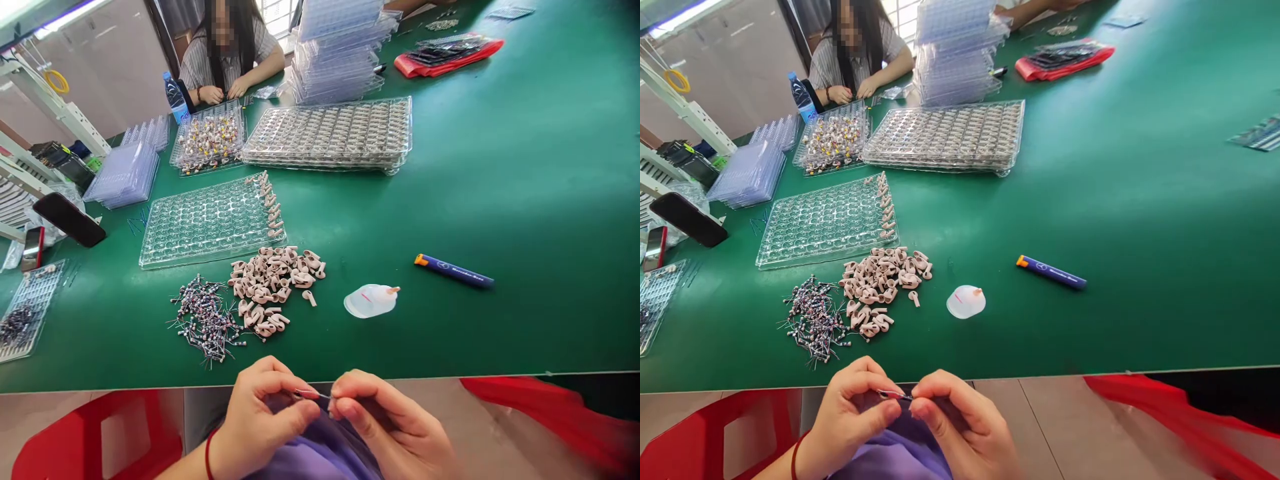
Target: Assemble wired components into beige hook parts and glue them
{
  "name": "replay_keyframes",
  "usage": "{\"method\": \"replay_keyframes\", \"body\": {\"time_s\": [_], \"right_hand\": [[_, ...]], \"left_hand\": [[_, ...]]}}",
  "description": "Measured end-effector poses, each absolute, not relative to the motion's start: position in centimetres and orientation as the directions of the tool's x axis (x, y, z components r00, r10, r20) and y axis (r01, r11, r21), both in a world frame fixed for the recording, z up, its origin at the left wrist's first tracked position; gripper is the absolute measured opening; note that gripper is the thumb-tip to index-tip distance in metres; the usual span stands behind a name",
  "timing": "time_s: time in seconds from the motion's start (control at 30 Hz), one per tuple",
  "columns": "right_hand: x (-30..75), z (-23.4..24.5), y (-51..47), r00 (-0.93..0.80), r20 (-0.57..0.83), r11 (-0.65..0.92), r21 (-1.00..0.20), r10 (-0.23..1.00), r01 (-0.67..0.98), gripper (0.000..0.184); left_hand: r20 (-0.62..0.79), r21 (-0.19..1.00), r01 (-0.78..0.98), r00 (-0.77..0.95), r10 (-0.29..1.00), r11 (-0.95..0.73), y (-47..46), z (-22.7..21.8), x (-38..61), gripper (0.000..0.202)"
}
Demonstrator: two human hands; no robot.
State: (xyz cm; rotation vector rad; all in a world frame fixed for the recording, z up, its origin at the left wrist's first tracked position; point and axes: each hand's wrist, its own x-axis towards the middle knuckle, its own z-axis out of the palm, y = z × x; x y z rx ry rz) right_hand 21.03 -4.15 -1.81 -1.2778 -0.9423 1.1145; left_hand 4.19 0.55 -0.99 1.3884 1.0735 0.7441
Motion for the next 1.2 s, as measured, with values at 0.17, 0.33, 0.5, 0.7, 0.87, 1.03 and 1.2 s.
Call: {"method": "replay_keyframes", "body": {"time_s": [0.17,0.33,0.5,0.7,0.87,1.03,1.2], "right_hand": [[20.5,-2.6,-4.3,0.181,-0.006,0.005,-0.998,0.983,-0.062,0.028],[20.9,-3.5,-4.7,0.142,0.060,0.056,-0.998,0.988,0.033,0.023],[21.7,-3.7,-4.5,0.110,0.188,0.168,-0.971,0.976,0.172,0.014],[22.3,-3.3,-4.0,0.119,0.318,0.278,-0.922,0.940,0.271,0.009],[22.8,-3.3,-4.2,0.157,0.278,0.223,-0.928,0.948,0.297,0.013],[22.3,-3.0,-3.9,0.155,0.346,0.308,-0.924,0.925,0.226,0.008],[21.9,-2.9,-3.8,0.147,0.362,0.332,-0.923,0.921,0.194,0.006]], "left_hand": [[-0.131,0.990,0.096,0.318,0.939,0.106,0.7,-0.3,5.1,0.025],[-0.052,0.982,0.189,0.314,0.948,-0.009,0.9,0.2,4.8,0.026],[0.052,0.926,0.330,0.370,0.928,-0.183,1.2,0.7,4.3,0.021],[0.096,0.899,0.360,0.390,0.916,-0.247,1.5,1.3,3.7,0.015],[0.127,0.938,0.284,0.248,0.960,-0.197,1.8,1.0,2.9,0.010],[-0.002,0.999,0.053,0.213,0.977,-0.010,1.7,0.2,3.0,0.017],[-0.073,0.995,-0.050,0.216,0.974,0.086,1.3,-0.4,3.3,0.018]]}}
